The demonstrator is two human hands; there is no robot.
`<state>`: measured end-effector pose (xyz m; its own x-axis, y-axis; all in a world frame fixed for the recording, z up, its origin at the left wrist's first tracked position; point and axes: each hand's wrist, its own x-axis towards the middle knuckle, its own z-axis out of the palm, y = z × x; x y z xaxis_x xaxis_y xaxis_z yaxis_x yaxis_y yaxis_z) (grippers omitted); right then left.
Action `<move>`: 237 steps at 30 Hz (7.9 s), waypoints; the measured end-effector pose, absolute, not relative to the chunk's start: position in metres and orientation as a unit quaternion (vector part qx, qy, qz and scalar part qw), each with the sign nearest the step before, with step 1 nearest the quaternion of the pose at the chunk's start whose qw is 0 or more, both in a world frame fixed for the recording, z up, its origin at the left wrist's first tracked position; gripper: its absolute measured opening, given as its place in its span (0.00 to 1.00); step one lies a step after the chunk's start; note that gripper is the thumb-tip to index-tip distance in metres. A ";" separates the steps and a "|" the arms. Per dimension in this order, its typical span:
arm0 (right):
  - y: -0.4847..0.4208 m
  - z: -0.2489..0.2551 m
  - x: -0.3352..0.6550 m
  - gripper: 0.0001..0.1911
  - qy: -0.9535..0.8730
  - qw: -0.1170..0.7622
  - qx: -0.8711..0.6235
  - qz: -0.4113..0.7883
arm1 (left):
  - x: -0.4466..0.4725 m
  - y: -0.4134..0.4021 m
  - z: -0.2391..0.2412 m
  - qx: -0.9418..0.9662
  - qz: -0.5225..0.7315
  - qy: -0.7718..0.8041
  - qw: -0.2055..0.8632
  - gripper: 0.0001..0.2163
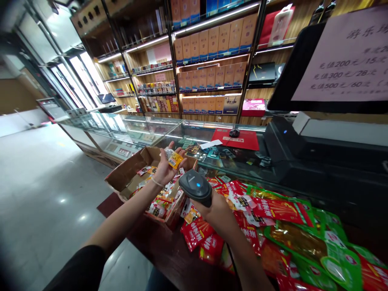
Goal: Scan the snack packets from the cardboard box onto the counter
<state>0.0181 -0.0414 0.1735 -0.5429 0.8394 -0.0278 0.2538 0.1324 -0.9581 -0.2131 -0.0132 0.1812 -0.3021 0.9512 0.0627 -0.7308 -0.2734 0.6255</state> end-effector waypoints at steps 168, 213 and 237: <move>-0.025 0.177 0.028 0.20 -0.637 0.321 -0.442 0.544 | -0.277 -0.027 0.128 0.481 0.459 0.638 0.388 0.14; -0.021 0.174 0.032 0.21 -0.620 0.362 -0.429 0.549 | -0.240 -0.008 0.175 0.229 0.616 0.381 0.650 0.13; -0.014 0.160 0.031 0.22 -0.772 0.256 -0.417 0.405 | -0.251 0.003 0.156 0.418 0.530 0.565 0.475 0.23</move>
<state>0.0315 -0.0135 0.1601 -0.5218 0.8512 0.0569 0.4365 0.3237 -0.8395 -0.2515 0.0025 0.1564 -0.1996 0.9754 -0.0933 -0.0301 0.0891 0.9956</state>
